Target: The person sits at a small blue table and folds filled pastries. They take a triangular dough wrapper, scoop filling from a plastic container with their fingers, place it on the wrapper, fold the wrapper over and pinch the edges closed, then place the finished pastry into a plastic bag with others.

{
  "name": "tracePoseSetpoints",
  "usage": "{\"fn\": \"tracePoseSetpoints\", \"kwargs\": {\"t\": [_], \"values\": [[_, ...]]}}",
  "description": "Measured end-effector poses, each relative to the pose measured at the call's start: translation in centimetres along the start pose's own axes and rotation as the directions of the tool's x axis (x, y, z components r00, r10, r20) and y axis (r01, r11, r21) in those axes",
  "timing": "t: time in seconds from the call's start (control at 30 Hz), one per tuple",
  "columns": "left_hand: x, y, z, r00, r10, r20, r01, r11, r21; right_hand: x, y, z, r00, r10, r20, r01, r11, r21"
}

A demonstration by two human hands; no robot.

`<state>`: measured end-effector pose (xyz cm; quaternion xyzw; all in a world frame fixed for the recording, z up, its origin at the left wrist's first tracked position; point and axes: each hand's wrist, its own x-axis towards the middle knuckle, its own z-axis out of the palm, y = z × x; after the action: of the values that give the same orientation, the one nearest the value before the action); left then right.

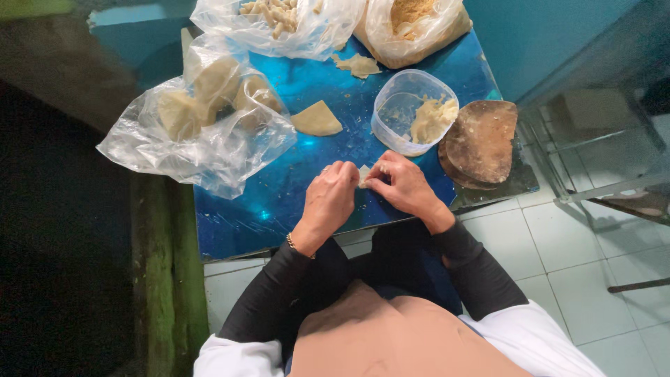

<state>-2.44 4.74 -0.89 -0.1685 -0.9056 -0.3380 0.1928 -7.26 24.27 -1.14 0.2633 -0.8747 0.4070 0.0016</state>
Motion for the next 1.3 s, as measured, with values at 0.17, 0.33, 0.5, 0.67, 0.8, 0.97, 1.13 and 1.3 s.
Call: {"fn": "tracePoseSetpoints", "kwargs": {"t": [0.17, 0.33, 0.5, 0.67, 0.8, 0.97, 1.13, 1.3], "values": [[0.2, 0.6, -0.2, 0.992, 0.12, 0.023, -0.12, 0.993, -0.008, 0.3, 0.6, 0.2, 1.0, 0.014, 0.0, -0.014, 0.999, 0.032], [0.2, 0.2, -0.3, 0.985, 0.162, 0.051, -0.165, 0.985, 0.045, 0.2, 0.1, 0.2, 0.991, 0.134, -0.018, -0.132, 0.987, 0.095], [0.4, -0.9, 0.3, 0.994, 0.104, 0.044, -0.103, 0.994, -0.028, -2.0, -2.0, -0.1, 0.969, -0.186, -0.163, 0.147, 0.963, -0.225], [1.7, -2.3, 0.8, 0.986, -0.045, 0.162, 0.062, 0.992, -0.106, -2.6, -3.6, 0.0, 0.912, -0.377, -0.165, 0.272, 0.854, -0.444], [2.6, -2.6, 0.7, 0.968, -0.116, 0.223, 0.144, 0.983, -0.112, -1.8, -3.1, 0.4, 0.929, -0.325, -0.175, 0.23, 0.881, -0.413], [1.2, -1.2, 0.3, 0.993, -0.06, 0.1, 0.079, 0.977, -0.199, -0.8, -1.5, 0.2, 0.954, -0.24, -0.18, 0.196, 0.953, -0.232], [0.2, -0.8, 0.4, 0.996, 0.081, 0.031, -0.077, 0.99, -0.116, 0.0, -0.7, 0.0, 0.99, -0.08, -0.12, 0.061, 0.987, -0.151], [0.6, -1.5, 1.5, 0.998, 0.028, 0.065, -0.023, 0.998, -0.065, -0.4, -1.6, 0.0, 0.985, -0.089, -0.15, 0.056, 0.977, -0.208]]}}
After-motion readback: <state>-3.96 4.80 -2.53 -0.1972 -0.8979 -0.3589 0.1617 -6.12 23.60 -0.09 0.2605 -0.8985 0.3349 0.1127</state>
